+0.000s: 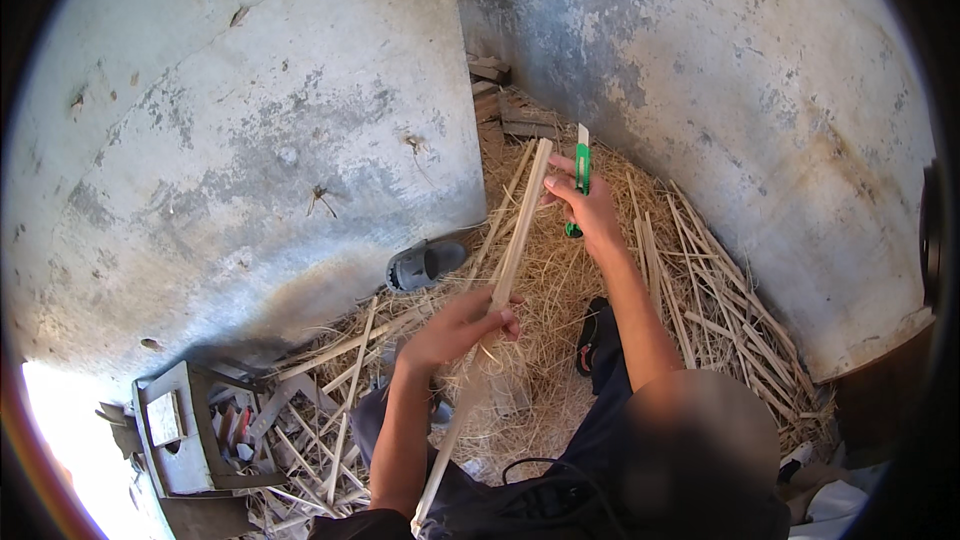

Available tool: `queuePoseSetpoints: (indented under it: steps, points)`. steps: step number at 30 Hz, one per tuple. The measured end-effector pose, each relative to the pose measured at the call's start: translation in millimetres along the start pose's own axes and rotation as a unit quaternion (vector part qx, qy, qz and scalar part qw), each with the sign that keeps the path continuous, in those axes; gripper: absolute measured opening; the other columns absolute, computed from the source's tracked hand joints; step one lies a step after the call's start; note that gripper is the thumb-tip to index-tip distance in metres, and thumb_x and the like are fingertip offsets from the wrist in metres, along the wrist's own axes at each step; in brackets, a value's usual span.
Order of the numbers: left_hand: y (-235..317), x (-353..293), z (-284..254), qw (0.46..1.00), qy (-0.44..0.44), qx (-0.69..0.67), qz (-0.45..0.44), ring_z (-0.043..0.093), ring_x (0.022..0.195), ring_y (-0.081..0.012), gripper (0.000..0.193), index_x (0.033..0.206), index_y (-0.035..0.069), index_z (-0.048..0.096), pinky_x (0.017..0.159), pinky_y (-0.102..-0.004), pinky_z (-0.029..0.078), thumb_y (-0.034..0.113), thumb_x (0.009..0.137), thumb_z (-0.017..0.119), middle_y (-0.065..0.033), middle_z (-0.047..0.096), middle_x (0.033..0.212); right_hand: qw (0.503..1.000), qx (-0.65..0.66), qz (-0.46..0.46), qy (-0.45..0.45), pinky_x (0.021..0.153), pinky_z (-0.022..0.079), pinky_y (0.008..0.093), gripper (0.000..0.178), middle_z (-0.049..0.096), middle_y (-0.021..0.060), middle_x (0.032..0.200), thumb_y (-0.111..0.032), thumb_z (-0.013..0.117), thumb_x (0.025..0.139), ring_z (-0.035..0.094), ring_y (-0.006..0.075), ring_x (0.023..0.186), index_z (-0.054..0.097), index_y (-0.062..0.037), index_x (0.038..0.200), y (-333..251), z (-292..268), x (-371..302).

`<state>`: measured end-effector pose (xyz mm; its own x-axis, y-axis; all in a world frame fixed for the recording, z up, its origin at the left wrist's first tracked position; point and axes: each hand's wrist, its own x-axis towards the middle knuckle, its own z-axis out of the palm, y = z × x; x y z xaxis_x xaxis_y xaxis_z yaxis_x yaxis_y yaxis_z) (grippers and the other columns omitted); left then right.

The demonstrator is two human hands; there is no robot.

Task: The person sits on a pile of straw and uses a green utility knife to peel thin strips from a long bamboo stick. They hold the stick with their left hand and scrape the blade along its length with their right hand, creating a pile of shavings on the floor.

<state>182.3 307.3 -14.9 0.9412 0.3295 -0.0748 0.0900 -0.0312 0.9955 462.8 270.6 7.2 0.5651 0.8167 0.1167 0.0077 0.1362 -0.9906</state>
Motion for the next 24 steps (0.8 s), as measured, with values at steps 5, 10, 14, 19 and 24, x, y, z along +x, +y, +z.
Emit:
queuePoseSetpoints:
  steps: [5, 10, 14, 19, 24]
  points:
    - [12.1, -3.0, 3.0, 0.998, 0.052, -0.041, 0.017, 0.069, 0.096, -0.0145, 0.036, 0.139, -0.001, 0.058, 0.088, -0.0328, 0.055, 0.016, 0.108, 0.062, -0.0060, 0.071, 0.100, 0.994, -0.024, 0.021, -0.105, 0.052, 0.040, 0.0245, 0.061, 0.078, 0.0083, 0.094, -0.034, 0.077, 0.095, 0.068, 0.0091, 0.071, 0.061, -0.0015, 0.144, -18.1, 3.0, -11.7]
    - [5.5, 0.0, 2.8, 0.995, 0.066, -0.070, 0.032, 0.070, 0.094, -0.0158, 0.044, 0.145, -0.004, 0.049, 0.086, -0.0328, 0.056, 0.013, 0.106, 0.064, -0.0085, 0.071, 0.098, 0.968, -0.135, 0.040, -0.209, 0.054, 0.041, 0.0245, 0.065, 0.073, 0.0049, 0.081, -0.045, 0.082, 0.090, 0.064, 0.0084, 0.067, 0.063, 0.0006, 0.133, -21.0, 5.0, -16.3]
    - [8.2, 0.0, 2.8, 0.992, 0.092, -0.076, 0.038, 0.071, 0.091, -0.0173, 0.053, 0.149, -0.005, 0.041, 0.085, -0.0338, 0.056, 0.012, 0.105, 0.065, -0.0104, 0.072, 0.097, 0.957, -0.123, 0.030, -0.263, 0.070, 0.053, 0.0286, 0.054, 0.077, 0.0076, 0.087, -0.037, 0.088, 0.084, 0.072, 0.0141, 0.074, 0.069, -0.0011, 0.120, -20.4, 7.5, -20.3]
    - [9.6, -1.6, 1.2, 0.990, 0.102, -0.086, 0.038, 0.071, 0.091, -0.0185, 0.049, 0.146, -0.005, 0.045, 0.084, -0.0352, 0.057, 0.010, 0.105, 0.065, -0.0111, 0.073, 0.096, 0.952, -0.044, 0.034, -0.301, 0.074, 0.056, 0.0336, 0.049, 0.077, 0.0070, 0.086, -0.022, 0.090, 0.084, 0.072, 0.0163, 0.075, 0.068, 0.0001, 0.121, -21.5, 16.1, -25.7]
    - [8.9, -2.9, -1.2, 0.988, 0.117, -0.095, 0.044, 0.072, 0.090, -0.0183, 0.043, 0.142, -0.005, 0.051, 0.086, -0.0354, 0.058, 0.010, 0.104, 0.065, -0.0107, 0.073, 0.097, 0.941, -0.093, 0.029, -0.323, 0.078, 0.055, 0.0332, 0.055, 0.076, 0.0065, 0.085, -0.021, 0.089, 0.084, 0.072, 0.0157, 0.080, 0.066, 0.0002, 0.129, -7.8, 12.5, -21.6]
